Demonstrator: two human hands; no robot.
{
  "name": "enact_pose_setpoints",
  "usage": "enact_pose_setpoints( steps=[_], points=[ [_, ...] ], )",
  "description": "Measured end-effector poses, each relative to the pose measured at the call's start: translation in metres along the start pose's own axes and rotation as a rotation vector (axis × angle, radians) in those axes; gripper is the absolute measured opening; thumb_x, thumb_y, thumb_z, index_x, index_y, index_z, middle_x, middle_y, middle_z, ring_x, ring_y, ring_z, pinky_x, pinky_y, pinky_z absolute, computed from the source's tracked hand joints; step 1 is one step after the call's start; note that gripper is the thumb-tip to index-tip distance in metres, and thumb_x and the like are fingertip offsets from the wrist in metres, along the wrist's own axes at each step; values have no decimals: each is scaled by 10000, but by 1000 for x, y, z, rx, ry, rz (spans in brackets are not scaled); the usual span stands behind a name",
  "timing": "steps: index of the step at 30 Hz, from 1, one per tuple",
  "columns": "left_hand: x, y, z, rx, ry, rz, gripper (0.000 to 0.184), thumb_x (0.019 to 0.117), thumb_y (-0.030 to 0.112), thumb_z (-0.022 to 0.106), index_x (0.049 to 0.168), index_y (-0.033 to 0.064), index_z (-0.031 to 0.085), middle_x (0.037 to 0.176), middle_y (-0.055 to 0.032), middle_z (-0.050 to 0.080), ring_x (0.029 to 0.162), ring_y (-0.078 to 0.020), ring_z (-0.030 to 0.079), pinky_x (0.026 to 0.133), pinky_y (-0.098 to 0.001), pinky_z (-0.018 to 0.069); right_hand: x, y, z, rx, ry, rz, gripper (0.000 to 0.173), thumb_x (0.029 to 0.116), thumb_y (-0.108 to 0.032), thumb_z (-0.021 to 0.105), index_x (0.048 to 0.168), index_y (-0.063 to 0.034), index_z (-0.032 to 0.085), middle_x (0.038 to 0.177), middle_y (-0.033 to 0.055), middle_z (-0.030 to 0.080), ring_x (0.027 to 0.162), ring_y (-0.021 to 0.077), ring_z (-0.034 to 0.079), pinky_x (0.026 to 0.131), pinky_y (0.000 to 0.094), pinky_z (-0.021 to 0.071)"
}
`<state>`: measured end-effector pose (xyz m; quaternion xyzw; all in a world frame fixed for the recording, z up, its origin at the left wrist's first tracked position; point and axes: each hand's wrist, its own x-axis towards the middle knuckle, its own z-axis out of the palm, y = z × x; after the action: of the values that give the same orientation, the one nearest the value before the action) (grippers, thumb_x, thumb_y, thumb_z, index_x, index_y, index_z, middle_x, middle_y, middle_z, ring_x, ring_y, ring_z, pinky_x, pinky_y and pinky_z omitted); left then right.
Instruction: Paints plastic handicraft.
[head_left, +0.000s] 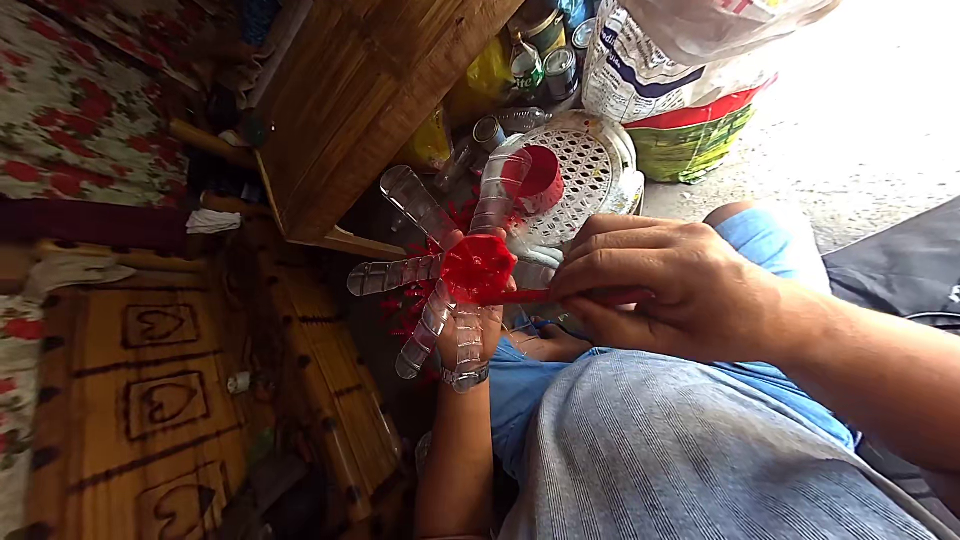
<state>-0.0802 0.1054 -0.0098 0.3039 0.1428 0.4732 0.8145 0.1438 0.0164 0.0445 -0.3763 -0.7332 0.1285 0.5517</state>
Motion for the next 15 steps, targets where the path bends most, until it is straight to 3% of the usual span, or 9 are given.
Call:
enact_pose_setpoints(
  steps=[2, 7, 10, 15],
  points=[
    [-3, -2, 1, -39, 71, 8, 280, 954, 365, 637, 1090, 137, 726, 1070, -65, 736, 1046, -201, 699, 923, -388, 573, 0, -1, -3, -24, 11, -13, 132, 916, -122, 645, 923, -64, 763, 832, -18, 681, 824, 54, 611, 700, 200, 503],
    [-3, -3, 3, -12, 44, 7, 245, 968, 339, 621, 1073, 147, 732, 1044, -41, 744, 1035, -169, 701, 943, -368, 564, 2, -1, 0, -21, 6, -39, 137, 923, -108, 647, 931, -62, 776, 854, -4, 707, 864, 84, 635, 747, 230, 524],
    [2, -1, -3, 87, -60, 22, 376, 959, 392, 641, 1267, 179, 677, 1216, -28, 704, 1151, -167, 659, 987, -368, 545, 2, 3, -3, -76, -14, -39, 138, 926, -135, 642, 921, -75, 766, 836, -11, 684, 840, 77, 617, 714, 218, 506],
    [3, -2, -5, 120, -80, 34, 457, 931, 430, 661, 1314, 179, 651, 1282, -67, 669, 1167, -221, 649, 982, -407, 547, 1, -2, -11, 109, 203, 149, 124, 959, -113, 654, 988, -20, 730, 889, -30, 705, 774, -18, 658, 687, 153, 586]
  ],
)
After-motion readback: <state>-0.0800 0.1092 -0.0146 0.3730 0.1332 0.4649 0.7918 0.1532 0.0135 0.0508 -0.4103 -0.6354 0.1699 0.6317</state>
